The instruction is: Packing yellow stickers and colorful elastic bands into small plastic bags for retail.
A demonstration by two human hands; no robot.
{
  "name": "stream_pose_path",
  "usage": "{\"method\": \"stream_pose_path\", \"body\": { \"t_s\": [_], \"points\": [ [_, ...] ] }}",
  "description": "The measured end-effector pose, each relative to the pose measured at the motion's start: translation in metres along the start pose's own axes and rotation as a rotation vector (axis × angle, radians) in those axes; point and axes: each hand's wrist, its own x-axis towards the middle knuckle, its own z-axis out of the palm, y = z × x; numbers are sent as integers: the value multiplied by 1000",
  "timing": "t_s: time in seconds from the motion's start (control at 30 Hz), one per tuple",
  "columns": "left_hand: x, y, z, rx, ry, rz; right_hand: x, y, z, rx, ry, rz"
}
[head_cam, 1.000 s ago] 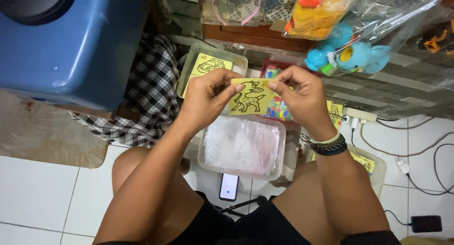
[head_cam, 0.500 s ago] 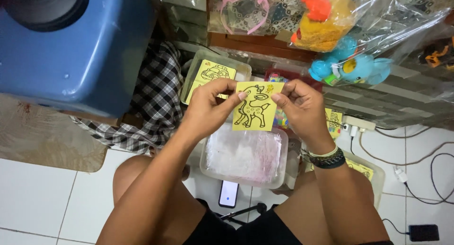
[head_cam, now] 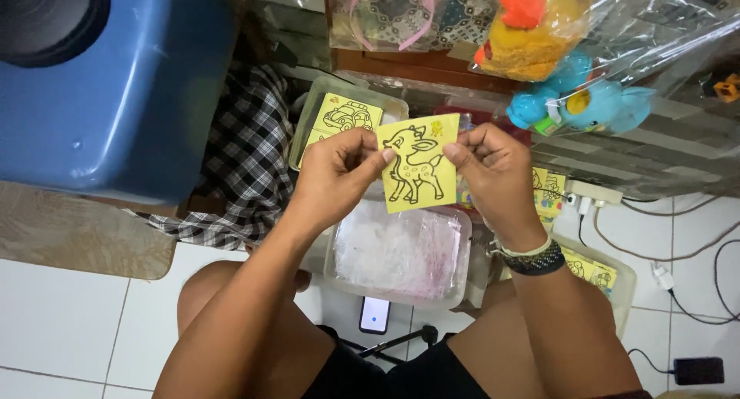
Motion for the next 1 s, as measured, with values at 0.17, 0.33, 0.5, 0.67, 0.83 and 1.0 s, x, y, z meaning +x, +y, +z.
{"method": "stream_pose_path", "body": {
  "t_s": [0.17,0.33,0.5,0.67,0.83,1.0],
  "points": [
    [5,-4,2,45,59,-26,2,-2,-1,76,-41,-11],
    [0,2,3,-17,59,-15,-4,1,-4,87,11,-4],
    [-9,-1,7,-33,48,-4,-6,0,-7,109,62,-38],
    [-15,-9,10,-134,-75,-61,-14,-4,-11,45,98,-33],
    [-8,10,10,-57,-160,-109,-17,-19,-24,-77,114,19],
    [8,1,14,-70,-209,-163,1,-9,-22,8,139,110]
  ]
}}
